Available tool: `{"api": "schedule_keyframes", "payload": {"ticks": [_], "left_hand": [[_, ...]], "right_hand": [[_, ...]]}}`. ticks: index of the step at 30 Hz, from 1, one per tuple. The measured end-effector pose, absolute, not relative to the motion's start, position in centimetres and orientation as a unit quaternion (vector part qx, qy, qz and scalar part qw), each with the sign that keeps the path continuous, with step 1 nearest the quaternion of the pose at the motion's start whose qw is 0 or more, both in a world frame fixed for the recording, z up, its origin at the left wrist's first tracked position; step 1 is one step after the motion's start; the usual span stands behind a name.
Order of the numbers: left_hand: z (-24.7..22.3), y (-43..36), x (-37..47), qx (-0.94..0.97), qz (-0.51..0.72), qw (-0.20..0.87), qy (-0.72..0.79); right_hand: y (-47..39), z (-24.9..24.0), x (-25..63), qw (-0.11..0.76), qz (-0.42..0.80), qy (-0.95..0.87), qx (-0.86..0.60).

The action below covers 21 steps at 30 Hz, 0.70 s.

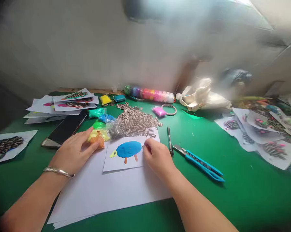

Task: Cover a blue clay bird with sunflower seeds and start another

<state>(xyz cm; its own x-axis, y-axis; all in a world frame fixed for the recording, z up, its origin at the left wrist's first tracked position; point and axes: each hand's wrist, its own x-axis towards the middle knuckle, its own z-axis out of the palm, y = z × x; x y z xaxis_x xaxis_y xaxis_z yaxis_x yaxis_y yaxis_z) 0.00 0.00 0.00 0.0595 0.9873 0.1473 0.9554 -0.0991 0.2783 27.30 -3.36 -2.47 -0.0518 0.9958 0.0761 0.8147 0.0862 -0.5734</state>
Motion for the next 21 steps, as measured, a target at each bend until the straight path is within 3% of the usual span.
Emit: {"api": "schedule_keyframes", "payload": {"ticks": [9,16,21], "left_hand": [[1.2,-0.1,-2.3,0.653,0.218,-0.010,0.725],[0.4,0.4,-2.7,0.692,0.058,0.032,0.719],[-0.1,0.1,-2.2,0.703,0.019,0.015,0.711]], "right_hand": [[-3.2,-2.4,27.5,0.252,0.190,-0.693,-0.648],[-3.2,-2.2,27.6,0.247,0.204,-0.693,-0.646],[-3.2,-2.3,27.5,0.247,0.204,-0.698,-0.641]]}}
